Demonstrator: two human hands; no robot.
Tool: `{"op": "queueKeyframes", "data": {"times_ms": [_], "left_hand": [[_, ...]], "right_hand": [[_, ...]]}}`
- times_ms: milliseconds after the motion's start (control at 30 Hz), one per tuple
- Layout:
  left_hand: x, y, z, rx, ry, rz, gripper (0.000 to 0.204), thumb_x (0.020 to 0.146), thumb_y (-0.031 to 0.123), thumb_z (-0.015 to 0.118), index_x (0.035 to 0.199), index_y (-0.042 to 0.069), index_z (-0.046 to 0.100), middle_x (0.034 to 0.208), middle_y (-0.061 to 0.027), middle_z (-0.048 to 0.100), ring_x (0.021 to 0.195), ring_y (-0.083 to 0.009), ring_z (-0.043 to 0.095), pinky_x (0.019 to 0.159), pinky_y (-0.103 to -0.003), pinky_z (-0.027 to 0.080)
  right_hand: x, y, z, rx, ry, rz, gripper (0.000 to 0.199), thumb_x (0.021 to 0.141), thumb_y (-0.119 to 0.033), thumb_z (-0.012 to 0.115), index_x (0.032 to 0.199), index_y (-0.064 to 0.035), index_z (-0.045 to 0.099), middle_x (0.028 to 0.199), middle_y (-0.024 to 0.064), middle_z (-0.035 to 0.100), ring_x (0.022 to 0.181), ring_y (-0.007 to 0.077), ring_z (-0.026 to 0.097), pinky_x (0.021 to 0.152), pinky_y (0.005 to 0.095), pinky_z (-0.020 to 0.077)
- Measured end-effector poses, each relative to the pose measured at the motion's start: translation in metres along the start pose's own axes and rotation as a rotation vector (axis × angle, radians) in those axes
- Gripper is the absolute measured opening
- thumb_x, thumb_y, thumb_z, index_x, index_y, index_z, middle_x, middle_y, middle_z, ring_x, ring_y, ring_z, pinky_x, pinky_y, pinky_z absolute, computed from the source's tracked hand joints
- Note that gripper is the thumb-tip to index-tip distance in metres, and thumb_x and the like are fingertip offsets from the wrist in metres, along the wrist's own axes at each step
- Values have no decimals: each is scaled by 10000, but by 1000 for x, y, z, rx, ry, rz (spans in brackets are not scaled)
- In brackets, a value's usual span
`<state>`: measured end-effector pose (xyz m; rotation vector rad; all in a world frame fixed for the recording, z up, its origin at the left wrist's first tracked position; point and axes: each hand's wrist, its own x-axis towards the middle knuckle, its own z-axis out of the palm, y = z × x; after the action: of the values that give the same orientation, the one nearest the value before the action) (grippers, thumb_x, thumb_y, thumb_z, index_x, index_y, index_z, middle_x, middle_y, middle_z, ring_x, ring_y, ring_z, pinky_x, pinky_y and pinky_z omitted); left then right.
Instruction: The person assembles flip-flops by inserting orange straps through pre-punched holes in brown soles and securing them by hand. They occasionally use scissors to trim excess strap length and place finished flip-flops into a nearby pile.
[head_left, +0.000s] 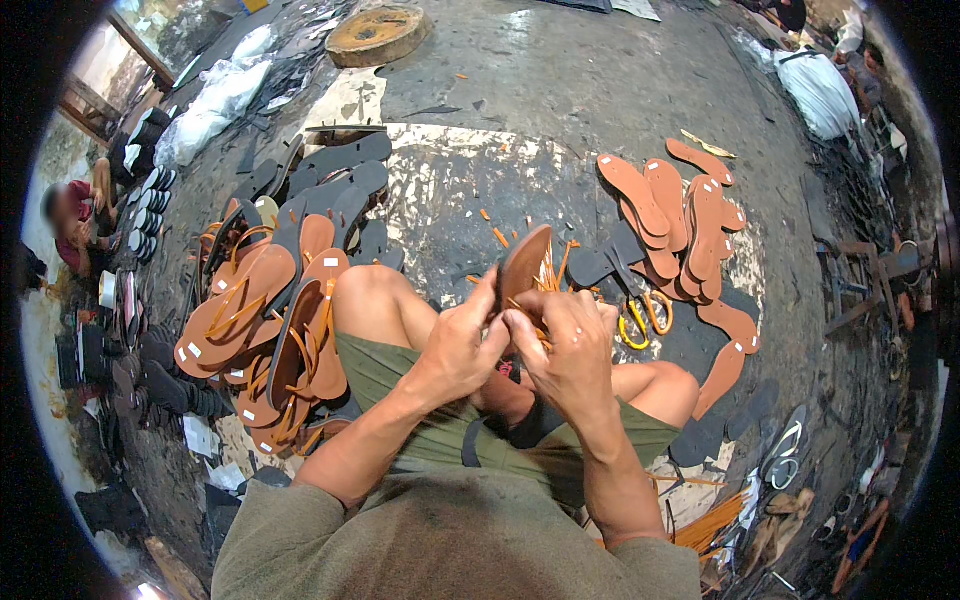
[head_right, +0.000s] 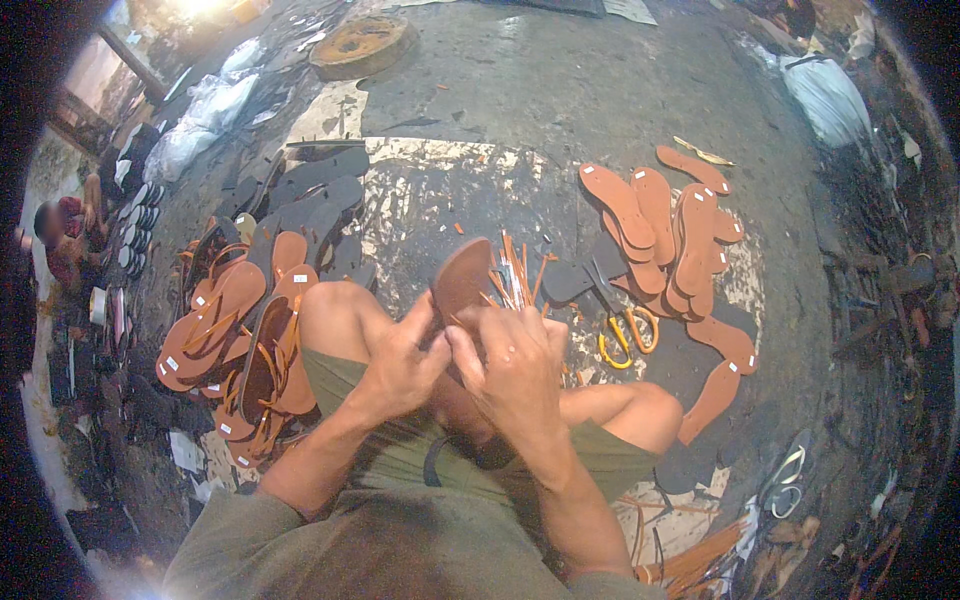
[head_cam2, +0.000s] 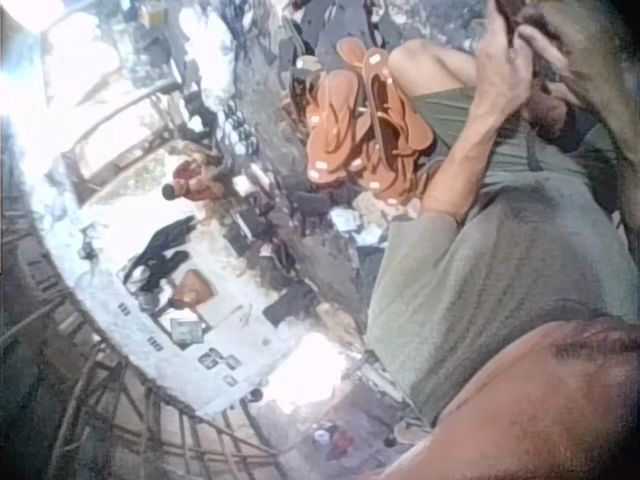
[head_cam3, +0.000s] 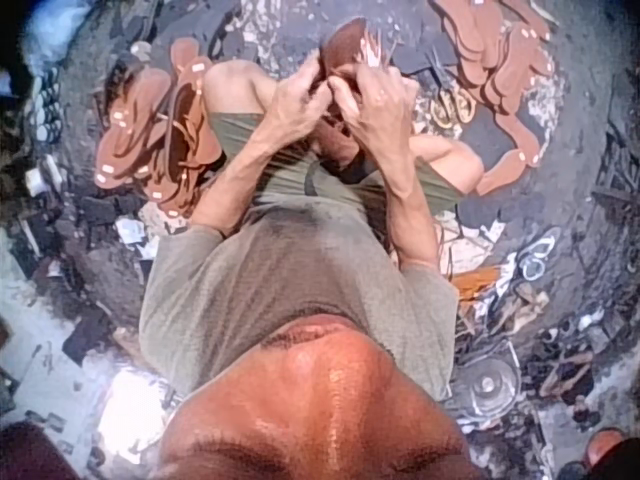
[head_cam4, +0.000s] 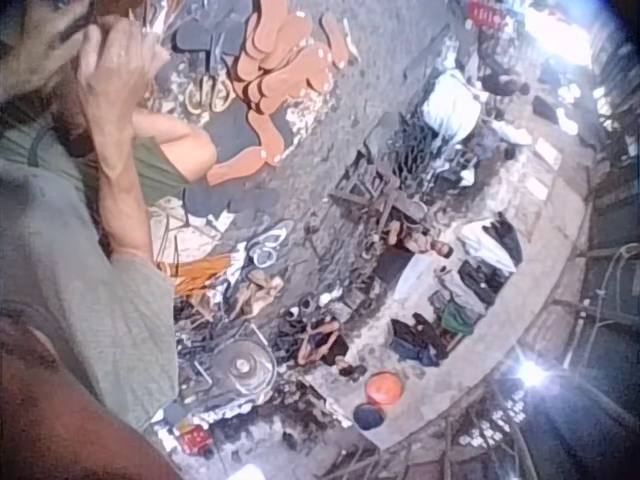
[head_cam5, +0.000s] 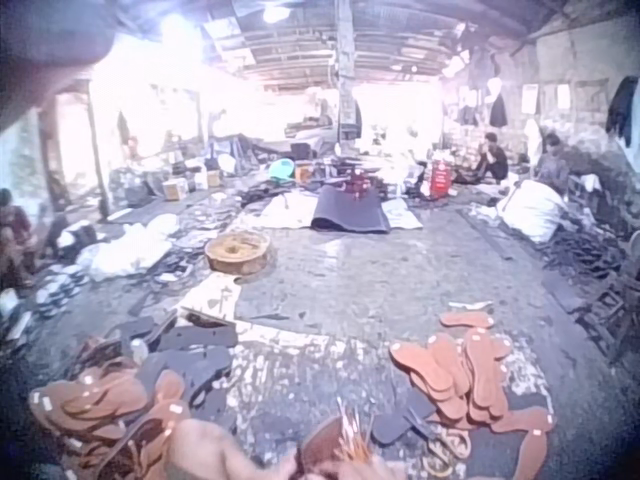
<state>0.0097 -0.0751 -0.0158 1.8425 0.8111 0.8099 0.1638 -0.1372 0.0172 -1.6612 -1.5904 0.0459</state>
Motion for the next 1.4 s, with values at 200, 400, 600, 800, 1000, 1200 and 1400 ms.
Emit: {"op": "queueKeyframes", "data": {"times_ms": [200,400,600,800,1000,1200,1400], "left_hand": [[-8,-2,8,-177,34,-136,470,1048,14,539,1496,-51,413,1155,-201,707,1004,-227,727,849,-352,585],[-1,-18,9,-1041,241,-298,457,1064,44,528,1504,16,406,1412,-136,609,1296,-215,602,1034,-327,539],[-4,-42,-26,-604,173,-242,376,945,-22,645,1320,-17,608,1255,-125,715,1166,-247,696,1029,-406,581],[-41,-70,-45,72,237,116,444,845,44,778,1261,-28,643,1169,-141,731,1123,-245,702,1008,-373,536],[0,-5,-72,-493,-11,-464,605,1043,494,566,1322,-40,617,1121,-111,719,891,-214,715,720,-351,606],[-43,-60,-164,-621,240,-561,438,1057,415,610,1272,36,649,1062,-101,744,860,-146,715,701,-269,591],[-80,-63,-168,-1043,555,-339,550,1091,386,568,1494,15,524,1398,-169,640,1128,-189,655,906,-303,555]], "right_hand": [[-11,10,8,66,-2,39,238,858,-183,819,1078,-124,749,1088,49,728,981,263,637,862,413,414],[-32,43,13,288,98,359,363,899,-174,808,1232,-53,728,1394,158,648,1326,348,572,1123,472,430],[-35,74,13,427,3,295,153,957,-122,748,1048,-6,706,1256,166,714,1146,275,662,1004,393,511],[-24,66,-2,465,175,299,90,976,-101,682,951,-15,675,1178,165,739,1089,318,658,939,430,523],[-14,87,-7,246,123,36,92,928,-95,706,1003,-42,694,1205,132,735,1102,320,662,988,422,509],[-53,201,-71,350,232,422,352,909,-198,792,1225,-78,695,1321,134,687,1166,261,678,1005,389,519],[-227,325,-124,-683,82,1247,859,836,-300,813,1534,-18,401,1369,270,621,1257,468,594,1090,531,470]]}}
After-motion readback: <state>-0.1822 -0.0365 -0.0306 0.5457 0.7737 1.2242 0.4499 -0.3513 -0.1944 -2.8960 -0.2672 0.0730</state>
